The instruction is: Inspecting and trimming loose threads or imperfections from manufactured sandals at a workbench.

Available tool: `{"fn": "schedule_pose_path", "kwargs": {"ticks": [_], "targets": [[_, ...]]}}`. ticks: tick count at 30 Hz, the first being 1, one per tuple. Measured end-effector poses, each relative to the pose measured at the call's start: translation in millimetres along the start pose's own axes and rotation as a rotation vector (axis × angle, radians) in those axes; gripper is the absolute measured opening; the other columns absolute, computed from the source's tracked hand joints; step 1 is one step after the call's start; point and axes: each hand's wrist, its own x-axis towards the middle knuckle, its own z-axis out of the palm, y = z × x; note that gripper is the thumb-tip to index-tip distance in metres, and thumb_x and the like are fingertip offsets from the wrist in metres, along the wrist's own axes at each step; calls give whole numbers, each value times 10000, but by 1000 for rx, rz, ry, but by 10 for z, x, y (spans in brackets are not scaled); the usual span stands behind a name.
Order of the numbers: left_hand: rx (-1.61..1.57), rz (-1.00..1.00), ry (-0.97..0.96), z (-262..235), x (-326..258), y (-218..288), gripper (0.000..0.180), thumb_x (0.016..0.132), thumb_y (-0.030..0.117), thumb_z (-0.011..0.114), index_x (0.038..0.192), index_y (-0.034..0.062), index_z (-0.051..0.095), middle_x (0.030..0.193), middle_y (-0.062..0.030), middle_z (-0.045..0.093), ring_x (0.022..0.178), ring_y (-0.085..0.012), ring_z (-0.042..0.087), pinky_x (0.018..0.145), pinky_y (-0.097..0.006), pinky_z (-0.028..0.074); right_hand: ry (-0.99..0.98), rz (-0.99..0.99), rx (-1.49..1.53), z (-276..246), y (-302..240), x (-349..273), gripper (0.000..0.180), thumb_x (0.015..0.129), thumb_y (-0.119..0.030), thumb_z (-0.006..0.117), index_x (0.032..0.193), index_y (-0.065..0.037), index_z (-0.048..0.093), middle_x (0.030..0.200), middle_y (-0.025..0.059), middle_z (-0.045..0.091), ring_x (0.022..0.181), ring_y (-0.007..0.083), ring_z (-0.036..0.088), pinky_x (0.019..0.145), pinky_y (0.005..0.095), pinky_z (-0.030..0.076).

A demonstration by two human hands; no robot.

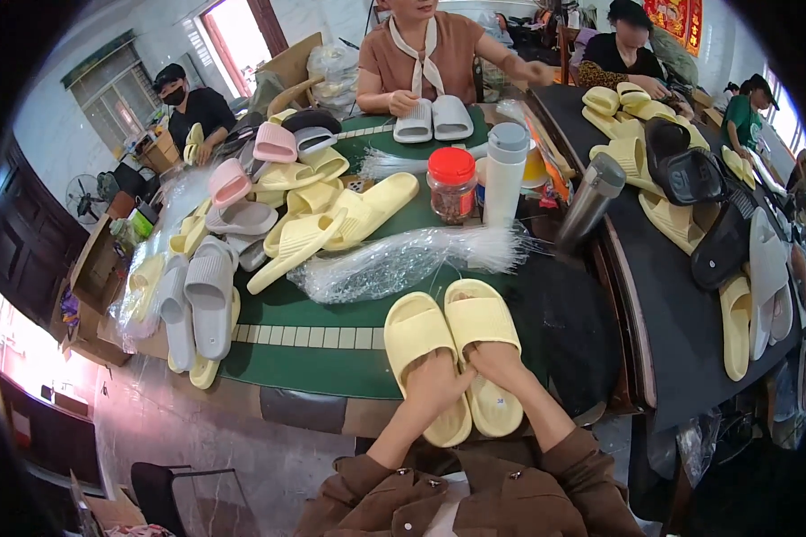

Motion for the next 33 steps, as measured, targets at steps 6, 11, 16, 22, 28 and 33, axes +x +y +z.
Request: {"fn": "schedule_pose_path", "kwargs": {"ticks": [6, 11, 16, 22, 28, 33], "targets": [[-88, -149, -137, -54, 114, 14, 527, 787, 376, 568, 1041, -86, 567, 1021, -321, 578, 949, -436, 578, 837, -480, 456, -117, 96, 77, 22, 60, 41, 294, 854, -199, 445, 947, 24, 612, 930, 233, 618, 865, 395, 579, 788, 447, 438], [-55, -79, 4, 0, 91, 48, 471, 817, 343, 521, 995, -89, 585, 1041, -319, 570, 919, -440, 585, 851, -477, 451, -92, 75, 176, -35, 10, -25, 277, 870, -151, 422, 938, 72, 572, 870, 272, 597, 826, 402, 581, 733, 423, 440], [-17, -150, -89, 2, 67, 63, 486, 848, 358, 508, 1016, -92, 581, 1057, -305, 572, 957, -414, 582, 861, -468, 451, -104, 73, 427, -204, -143, -220, 281, 903, -177, 495, 1048, 63, 511, 967, 239, 585, 894, 372, 565, 747, 420, 420], [-45, -130, -44, -28, 59, 89, 598, 851, 442, 506, 1126, -88, 537, 1133, -295, 554, 1039, -394, 558, 904, -448, 433, 114, -200, 140, -453, -306, -475, 336, 885, -128, 550, 1179, 30, 509, 975, 179, 608, 865, 301, 589, 756, 359, 460], [-36, -116, -5, -12, 57, 49, 527, 853, 438, 493, 934, -69, 614, 929, -267, 622, 833, -383, 625, 741, -447, 505, 308, 67, 325, -812, -262, -209, 180, 857, -82, 571, 994, 14, 637, 828, 168, 648, 699, 261, 647, 630, 319, 501], [-25, -53, 113, 58, 69, 37, 541, 868, 448, 461, 966, -66, 599, 920, -267, 622, 830, -389, 624, 744, -459, 503, 426, 25, 208, -523, 263, 449, 212, 848, -122, 590, 1002, 17, 632, 833, 152, 653, 736, 250, 641, 680, 317, 494]]}}
